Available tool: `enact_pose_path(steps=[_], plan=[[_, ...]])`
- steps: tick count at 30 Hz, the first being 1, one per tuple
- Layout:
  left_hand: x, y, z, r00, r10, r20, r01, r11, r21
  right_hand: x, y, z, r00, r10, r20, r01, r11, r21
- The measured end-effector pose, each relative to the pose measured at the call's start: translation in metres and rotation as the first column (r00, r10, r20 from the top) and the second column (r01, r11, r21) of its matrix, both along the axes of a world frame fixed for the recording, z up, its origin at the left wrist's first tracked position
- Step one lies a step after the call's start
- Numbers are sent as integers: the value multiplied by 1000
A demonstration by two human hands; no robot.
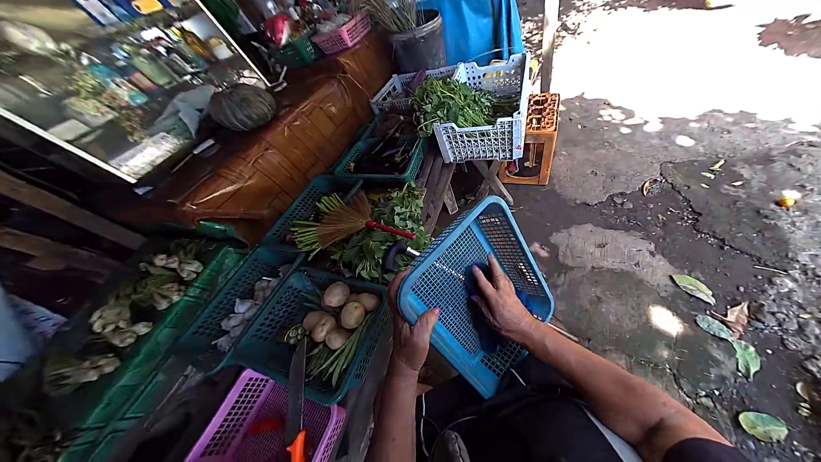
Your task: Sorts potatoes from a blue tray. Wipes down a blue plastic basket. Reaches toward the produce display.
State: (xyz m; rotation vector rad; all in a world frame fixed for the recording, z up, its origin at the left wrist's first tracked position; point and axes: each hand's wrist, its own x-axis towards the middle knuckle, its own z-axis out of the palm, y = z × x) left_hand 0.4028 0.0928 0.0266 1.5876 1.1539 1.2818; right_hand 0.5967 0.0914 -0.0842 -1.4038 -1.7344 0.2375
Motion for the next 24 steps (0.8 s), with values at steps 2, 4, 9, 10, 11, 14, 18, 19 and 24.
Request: enact_pose_path(steps=[2,4,9,10,11,14,18,19,24], plan=[[2,1,-2,1000,17,10,-17,999,-29,8,-8,-11,1000,-4,1,4,1000,-30],[4,2,-3,999,37,-9,-38,998,-51,17,-12,-18,999,-44,12,45,993,-107],[2,7,-6,998,55,35,-52,996,-74,30,-20,-14,998,19,60,2,943,-333],[1,7,-7,998,54,44,-50,996,-80,30,-19,-3,996,2,-85,-37,910,-412],[1,6,-8,998,50,45,-46,996,-83,29,-17,10,968,-55,-244,-57,901,-430],[2,4,-6,999,30,42,-27,997,-71,26,-5,50,833,-175,-524,9,953,-304],[-1,3,-5,993,-115,22,113,991,77,18,31,85,797,-238,-556,164,970,-179],[-1,2,-4,988,-150,19,147,983,105,14,39,89,812,-245,-530,181,969,-169],[-3,1,-7,977,-206,52,198,971,134,-7,41,111,895,-141,-423,159,987,8]])
